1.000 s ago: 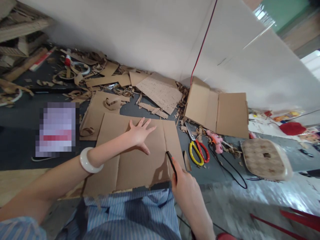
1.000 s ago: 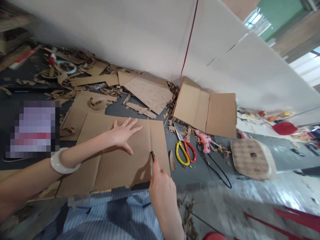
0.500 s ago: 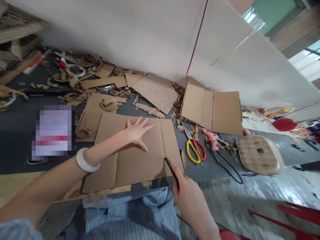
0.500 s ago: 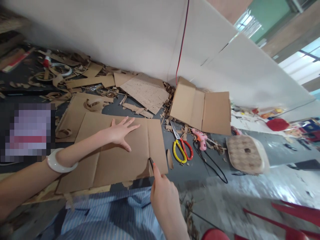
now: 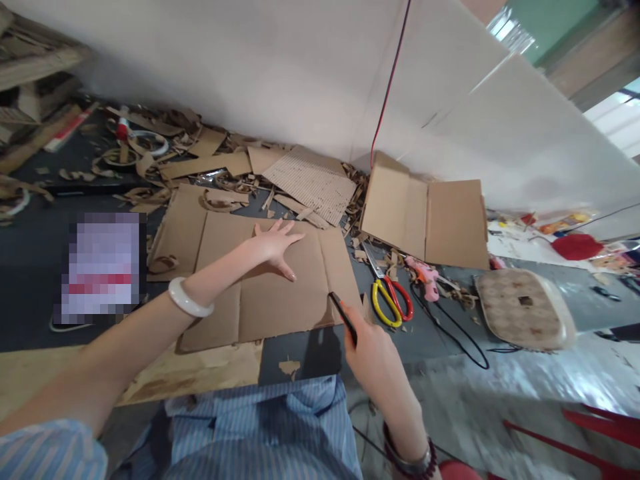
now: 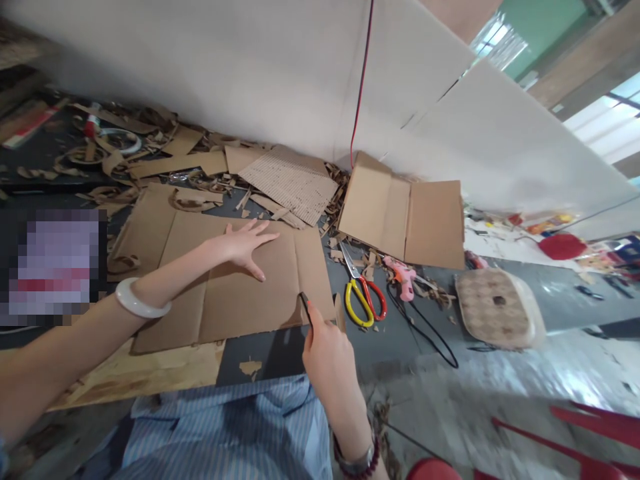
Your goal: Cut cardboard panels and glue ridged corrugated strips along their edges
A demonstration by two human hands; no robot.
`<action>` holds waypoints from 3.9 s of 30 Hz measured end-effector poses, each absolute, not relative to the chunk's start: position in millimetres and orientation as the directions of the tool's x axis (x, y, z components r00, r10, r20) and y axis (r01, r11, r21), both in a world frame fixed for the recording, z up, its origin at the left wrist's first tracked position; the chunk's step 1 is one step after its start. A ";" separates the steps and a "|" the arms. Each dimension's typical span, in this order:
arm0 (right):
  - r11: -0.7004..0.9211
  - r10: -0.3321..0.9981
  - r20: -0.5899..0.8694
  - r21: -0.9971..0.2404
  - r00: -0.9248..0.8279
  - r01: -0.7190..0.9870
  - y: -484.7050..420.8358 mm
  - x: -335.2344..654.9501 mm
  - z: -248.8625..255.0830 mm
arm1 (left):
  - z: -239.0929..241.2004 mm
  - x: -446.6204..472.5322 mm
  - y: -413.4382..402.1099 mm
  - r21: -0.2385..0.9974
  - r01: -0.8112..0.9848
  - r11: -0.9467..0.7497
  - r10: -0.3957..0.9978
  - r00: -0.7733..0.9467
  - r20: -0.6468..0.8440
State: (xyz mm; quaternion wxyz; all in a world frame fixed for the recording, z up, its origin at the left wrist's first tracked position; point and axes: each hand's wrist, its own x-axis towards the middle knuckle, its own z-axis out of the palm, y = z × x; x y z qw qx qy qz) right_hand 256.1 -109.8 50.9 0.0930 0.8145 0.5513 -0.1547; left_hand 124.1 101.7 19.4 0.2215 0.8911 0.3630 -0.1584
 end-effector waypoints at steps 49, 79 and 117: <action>-0.297 0.953 -0.001 -0.182 0.302 0.937 -31.3 264.1 12.7 | 19.2 118.3 52.3 0.304 0.736 -0.605 0.573 0.667 -0.476; -0.261 0.920 -0.286 0.057 0.267 0.964 -4.9 260.1 36.6 | 15.5 122.4 53.5 0.263 0.741 -0.618 0.580 0.655 -0.484; -0.407 0.824 -0.405 0.063 0.396 0.911 -76.7 256.6 36.3 | 11.3 121.6 53.4 0.292 0.743 -0.602 0.600 0.662 -0.448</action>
